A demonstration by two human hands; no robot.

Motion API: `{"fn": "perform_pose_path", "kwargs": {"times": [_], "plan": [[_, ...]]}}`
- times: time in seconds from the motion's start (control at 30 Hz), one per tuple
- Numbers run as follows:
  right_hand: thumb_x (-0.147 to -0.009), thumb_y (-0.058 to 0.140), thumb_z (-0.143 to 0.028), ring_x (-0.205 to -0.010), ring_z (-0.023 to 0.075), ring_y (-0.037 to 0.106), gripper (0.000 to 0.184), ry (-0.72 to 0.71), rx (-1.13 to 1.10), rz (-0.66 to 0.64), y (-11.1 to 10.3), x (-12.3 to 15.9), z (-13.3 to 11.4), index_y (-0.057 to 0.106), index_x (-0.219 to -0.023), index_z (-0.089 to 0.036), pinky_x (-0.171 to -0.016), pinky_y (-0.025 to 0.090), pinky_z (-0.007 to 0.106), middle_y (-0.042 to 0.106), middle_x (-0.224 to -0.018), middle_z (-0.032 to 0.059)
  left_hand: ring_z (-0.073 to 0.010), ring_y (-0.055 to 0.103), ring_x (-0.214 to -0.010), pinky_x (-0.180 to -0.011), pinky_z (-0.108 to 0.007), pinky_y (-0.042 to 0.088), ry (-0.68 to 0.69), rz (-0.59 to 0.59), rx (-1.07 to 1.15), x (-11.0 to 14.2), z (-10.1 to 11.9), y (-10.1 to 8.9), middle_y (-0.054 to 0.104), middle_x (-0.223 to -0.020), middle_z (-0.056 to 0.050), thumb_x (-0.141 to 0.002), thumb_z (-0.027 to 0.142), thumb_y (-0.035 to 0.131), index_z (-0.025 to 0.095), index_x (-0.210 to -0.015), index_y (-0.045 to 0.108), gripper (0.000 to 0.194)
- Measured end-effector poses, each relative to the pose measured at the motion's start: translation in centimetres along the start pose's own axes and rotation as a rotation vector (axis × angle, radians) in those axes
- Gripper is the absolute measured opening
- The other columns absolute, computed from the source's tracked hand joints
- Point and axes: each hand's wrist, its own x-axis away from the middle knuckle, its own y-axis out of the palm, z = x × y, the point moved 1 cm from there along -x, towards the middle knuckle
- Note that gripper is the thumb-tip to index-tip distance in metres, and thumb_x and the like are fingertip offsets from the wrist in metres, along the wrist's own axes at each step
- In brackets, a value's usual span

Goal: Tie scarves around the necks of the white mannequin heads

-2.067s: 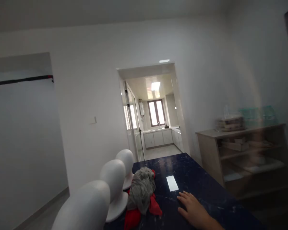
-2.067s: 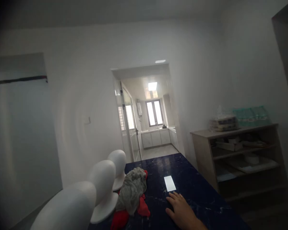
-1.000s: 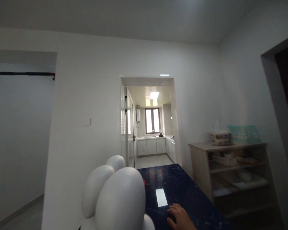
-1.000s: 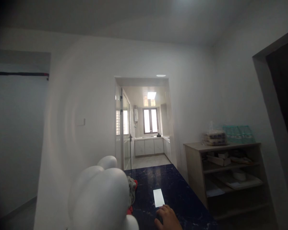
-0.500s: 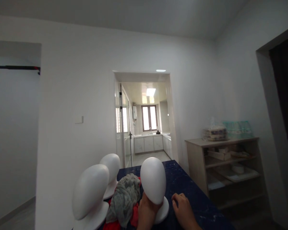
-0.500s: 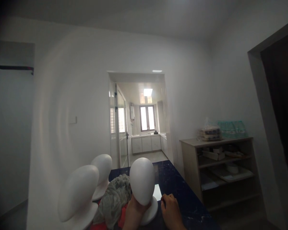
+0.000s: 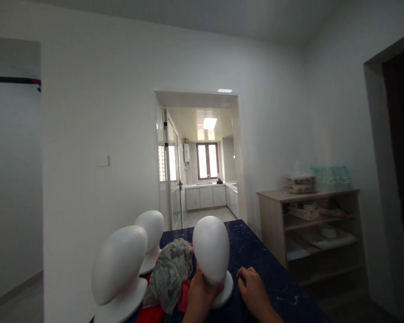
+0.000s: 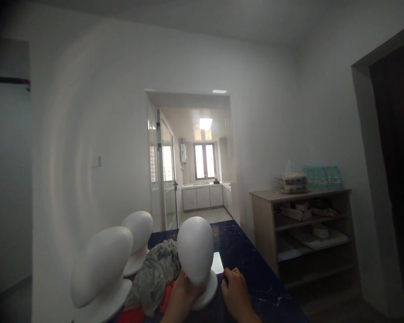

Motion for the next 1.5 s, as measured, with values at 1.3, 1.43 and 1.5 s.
{"fn": "perform_pose_path", "kwargs": {"times": [1.3, 1.43, 1.5], "plan": [[-0.07, 0.08, -0.037, -0.123, 0.0335, 0.059, 0.064, -0.179, 0.117, -0.354, 1.5, -0.4, -0.6, 0.069, -0.132, -0.027, -0.108, 0.039, 0.042, 0.072, -0.125, 0.0109, -0.0414, 0.054, -0.141, -0.121, -0.048, 0.04, 0.032, -0.145, 0.121, -0.2, -5.7, 1.3, 0.06, -0.149, -0.026, -0.059, 0.04, 0.071, 0.004, -0.148, 0.05, 0.098], [-0.065, 0.084, -0.032, -0.122, 0.0336, 0.059, 0.064, -0.164, 0.097, -0.357, 1.7, -0.5, -0.4, 0.072, -0.128, -0.028, -0.109, 0.038, 0.043, 0.072, -0.123, 0.0094, -0.0395, 0.054, -0.141, -0.121, -0.046, 0.04, 0.033, -0.187, 0.198, -0.3, -5.1, 0.6, 0.061, -0.148, -0.023, -0.059, 0.036, 0.073, 0.009, -0.147, 0.051, 0.095], [-0.065, 0.082, -0.03, -0.122, 0.0333, 0.059, 0.061, -0.161, 0.097, -0.35, 1.6, -0.4, -0.3, 0.072, -0.126, -0.028, -0.108, 0.039, 0.042, 0.072, -0.122, 0.0091, -0.0408, 0.053, -0.141, -0.121, -0.047, 0.04, 0.014, -0.224, 0.21, -0.1, -4.1, 0.1, 0.062, -0.147, -0.022, -0.058, 0.033, 0.075, 0.01, -0.145, 0.055, 0.092]]}}
